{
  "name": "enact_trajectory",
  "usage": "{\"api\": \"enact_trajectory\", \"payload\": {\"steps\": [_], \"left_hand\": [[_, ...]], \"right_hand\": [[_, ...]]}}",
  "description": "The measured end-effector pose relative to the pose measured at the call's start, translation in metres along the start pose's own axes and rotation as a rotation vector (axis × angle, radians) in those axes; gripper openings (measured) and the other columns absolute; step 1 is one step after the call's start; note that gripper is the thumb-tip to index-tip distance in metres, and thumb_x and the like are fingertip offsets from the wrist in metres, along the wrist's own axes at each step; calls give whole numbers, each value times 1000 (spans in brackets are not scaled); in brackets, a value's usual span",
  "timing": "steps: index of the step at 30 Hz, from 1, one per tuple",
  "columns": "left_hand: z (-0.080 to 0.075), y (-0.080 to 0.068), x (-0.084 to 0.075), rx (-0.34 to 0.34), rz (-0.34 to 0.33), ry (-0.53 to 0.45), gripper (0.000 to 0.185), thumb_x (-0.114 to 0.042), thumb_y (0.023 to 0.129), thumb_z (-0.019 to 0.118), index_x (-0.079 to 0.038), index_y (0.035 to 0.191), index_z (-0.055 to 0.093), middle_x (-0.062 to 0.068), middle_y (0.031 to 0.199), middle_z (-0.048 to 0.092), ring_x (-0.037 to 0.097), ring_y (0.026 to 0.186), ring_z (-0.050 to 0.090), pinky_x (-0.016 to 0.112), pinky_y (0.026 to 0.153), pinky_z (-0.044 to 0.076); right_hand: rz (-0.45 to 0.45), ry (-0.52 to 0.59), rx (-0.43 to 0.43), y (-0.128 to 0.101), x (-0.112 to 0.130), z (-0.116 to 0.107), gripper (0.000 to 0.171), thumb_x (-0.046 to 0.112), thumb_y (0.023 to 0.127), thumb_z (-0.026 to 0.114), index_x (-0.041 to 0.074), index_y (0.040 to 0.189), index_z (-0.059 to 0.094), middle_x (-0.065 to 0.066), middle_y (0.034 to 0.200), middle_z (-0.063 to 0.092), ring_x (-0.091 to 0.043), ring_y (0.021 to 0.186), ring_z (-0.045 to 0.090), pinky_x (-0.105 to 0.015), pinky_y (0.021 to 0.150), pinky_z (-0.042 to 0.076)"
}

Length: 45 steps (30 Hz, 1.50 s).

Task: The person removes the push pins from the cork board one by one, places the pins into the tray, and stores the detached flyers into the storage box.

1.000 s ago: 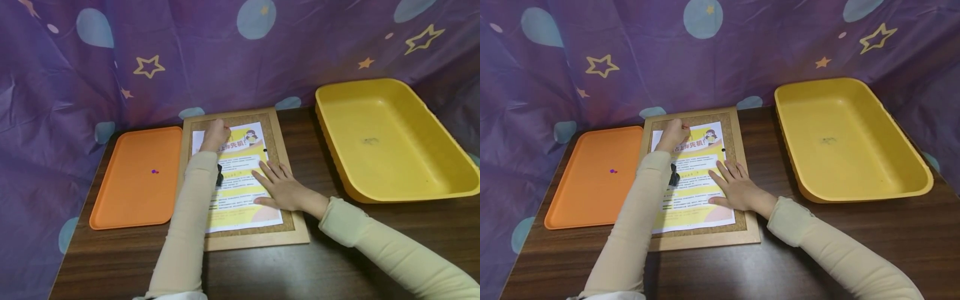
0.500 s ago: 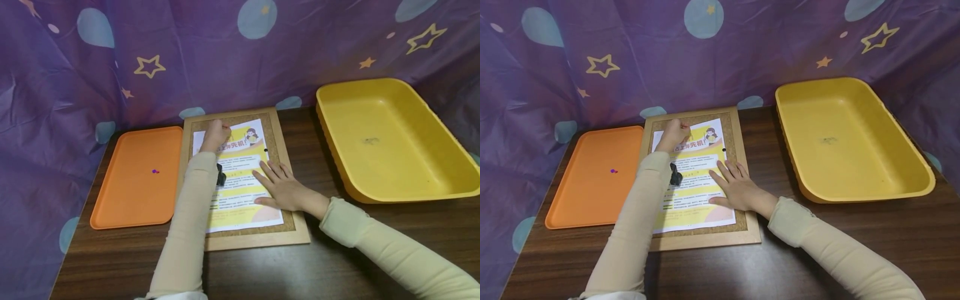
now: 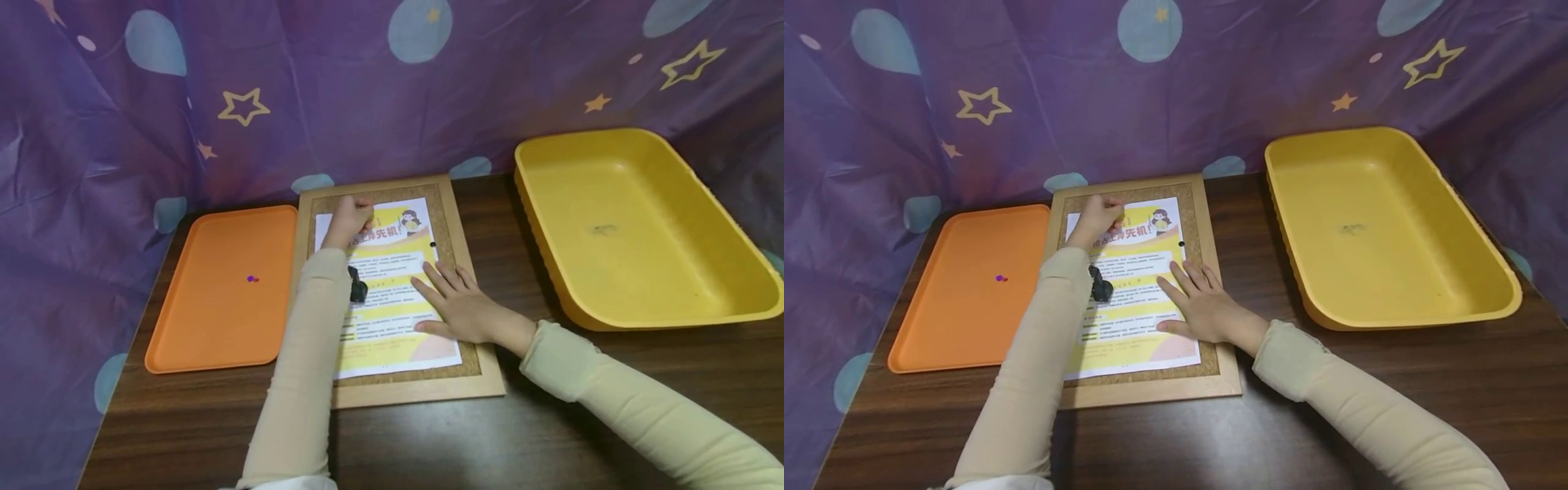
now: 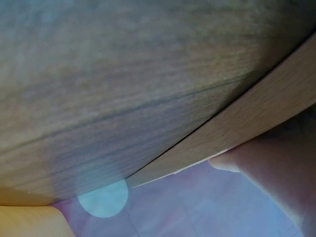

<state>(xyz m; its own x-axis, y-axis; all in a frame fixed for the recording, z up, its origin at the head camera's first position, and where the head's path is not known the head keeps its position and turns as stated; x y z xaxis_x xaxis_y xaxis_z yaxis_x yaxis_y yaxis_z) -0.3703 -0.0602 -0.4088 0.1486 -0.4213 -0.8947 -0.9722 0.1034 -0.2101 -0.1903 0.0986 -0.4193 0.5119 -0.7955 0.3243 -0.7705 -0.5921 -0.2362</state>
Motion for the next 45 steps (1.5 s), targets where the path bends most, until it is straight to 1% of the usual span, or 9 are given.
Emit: {"api": "enact_trajectory", "payload": {"steps": [7,11,16,23,26,31,34,40,45], "left_hand": [[-3,-3,-2,-2,-5,15,30,-7,95,46,7,117,60,3,72,53,4,52,49,14,51,43],[-3,-7,-6,8,-15,34,32,-9,96,45,5,121,58,4,76,54,5,55,51,15,52,45],[-4,-9,-15,22,-16,94,33,-13,97,47,3,125,56,5,81,55,5,52,52,15,51,47],[-5,-16,-33,28,31,78,29,-9,95,52,4,120,57,15,97,63,7,51,54,24,58,54],[-7,-25,-42,29,53,98,29,-9,95,53,3,120,58,17,107,64,11,56,56,33,67,57],[-11,-43,-54,40,97,143,29,-9,94,54,2,121,59,17,113,64,15,61,59,30,64,55],[-16,-58,-58,40,127,209,30,-10,93,54,0,121,60,15,114,65,19,64,62,28,61,54],[-31,-90,-55,51,164,286,29,-12,94,55,-3,120,61,15,113,63,27,69,65,36,64,56],[-49,-110,-44,43,176,285,27,-12,94,55,-3,118,61,15,110,62,28,66,63,34,61,54]], "right_hand": [[-4,-4,3,0,2,-1,78,54,96,44,14,155,12,-17,161,-6,-39,148,-7,-61,117,-2],[-8,-15,3,0,2,-2,78,54,96,43,14,155,12,-17,160,-6,-39,148,-6,-60,117,-1],[-7,-12,3,0,1,-3,77,53,96,43,13,154,12,-18,160,-6,-39,148,-7,-61,117,-2],[-4,-17,1,0,-1,-3,78,54,96,43,13,154,12,-18,160,-6,-40,148,-6,-61,116,-2],[-6,-14,2,0,-2,-2,78,54,96,43,13,154,12,-18,160,-6,-40,148,-6,-61,116,-2],[-1,-14,5,0,-2,0,78,55,96,42,13,155,11,-18,160,-6,-40,148,-7,-61,116,-2],[4,-9,8,0,-1,0,78,55,96,42,14,155,10,-17,160,-7,-40,148,-7,-61,116,-3],[1,0,15,0,1,0,78,54,97,41,13,155,10,-17,160,-8,-39,148,-8,-61,116,-4],[-5,-5,6,1,1,0,78,54,97,42,13,155,10,-17,160,-7,-39,148,-7,-61,116,-3]]}}
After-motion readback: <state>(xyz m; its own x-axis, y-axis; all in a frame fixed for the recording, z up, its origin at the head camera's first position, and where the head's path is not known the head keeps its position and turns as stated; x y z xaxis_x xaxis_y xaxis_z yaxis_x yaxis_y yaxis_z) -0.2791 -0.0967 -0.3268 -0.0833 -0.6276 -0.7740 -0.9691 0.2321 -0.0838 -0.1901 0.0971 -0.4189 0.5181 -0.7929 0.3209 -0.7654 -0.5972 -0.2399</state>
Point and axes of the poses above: each hand's wrist, its own y-axis towards the middle knuckle, its own z-axis out of the palm, x = y × z, the point moved 8 cm from there along y, towards the middle knuckle
